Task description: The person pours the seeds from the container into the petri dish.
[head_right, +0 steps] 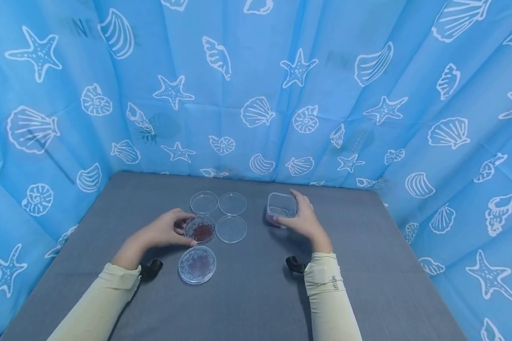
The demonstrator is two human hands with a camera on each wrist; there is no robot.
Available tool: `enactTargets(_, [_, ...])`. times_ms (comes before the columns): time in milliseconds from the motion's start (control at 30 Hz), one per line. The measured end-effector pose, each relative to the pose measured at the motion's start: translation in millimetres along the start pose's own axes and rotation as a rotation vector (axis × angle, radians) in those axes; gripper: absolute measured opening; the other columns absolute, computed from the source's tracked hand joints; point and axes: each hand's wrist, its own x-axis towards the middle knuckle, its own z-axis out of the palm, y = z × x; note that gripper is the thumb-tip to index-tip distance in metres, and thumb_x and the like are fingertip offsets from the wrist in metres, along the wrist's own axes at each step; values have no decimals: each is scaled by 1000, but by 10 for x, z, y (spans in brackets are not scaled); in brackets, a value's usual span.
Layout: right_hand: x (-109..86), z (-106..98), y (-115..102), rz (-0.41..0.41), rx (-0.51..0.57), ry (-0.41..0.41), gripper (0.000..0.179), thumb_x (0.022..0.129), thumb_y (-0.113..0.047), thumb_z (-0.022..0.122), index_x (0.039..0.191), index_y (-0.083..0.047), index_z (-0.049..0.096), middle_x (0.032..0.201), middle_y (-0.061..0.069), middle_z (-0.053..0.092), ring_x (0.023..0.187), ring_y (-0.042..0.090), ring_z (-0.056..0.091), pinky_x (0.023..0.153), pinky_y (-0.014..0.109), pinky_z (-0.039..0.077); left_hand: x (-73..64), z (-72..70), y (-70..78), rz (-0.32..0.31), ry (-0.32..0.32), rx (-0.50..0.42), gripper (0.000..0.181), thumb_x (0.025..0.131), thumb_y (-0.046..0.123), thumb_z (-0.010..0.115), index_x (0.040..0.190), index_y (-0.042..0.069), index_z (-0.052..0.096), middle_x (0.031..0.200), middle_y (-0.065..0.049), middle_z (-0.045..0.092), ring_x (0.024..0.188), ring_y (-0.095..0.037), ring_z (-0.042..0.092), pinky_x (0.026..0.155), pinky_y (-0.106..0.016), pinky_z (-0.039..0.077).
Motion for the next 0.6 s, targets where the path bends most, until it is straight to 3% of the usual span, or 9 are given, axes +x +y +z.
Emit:
enactTargets(133, [-23,22,-59,-15,-60,26,97,87,-38,86,164,-7,36,161,28,36,146,49,37,117,70,39,-2,-1,-1,-4,3,14,92,77,32,98,151,-1,55,127,-18,57,112,-28,65,96,-38,64])
enactTargets(333, [-63,51,-169,-4,-131,48,95,87,-43,87,162,-11,41,166,25,29,153,50,22,118,75,34,0,-2,14,-29,0,18,93,75,35,98,152,2,56,126,-15,58,110,-25,65,94,-37,64])
enactTargets(600, [-156,169,-546,-106,-158,87,83,86,-41,88,156,-13,51,167,21,33,155,48,19,121,75,19,2,-7,11,-42,3,16,92,75,34,99,151,2,57,126,-15,58,110,-25,66,95,-38,63])
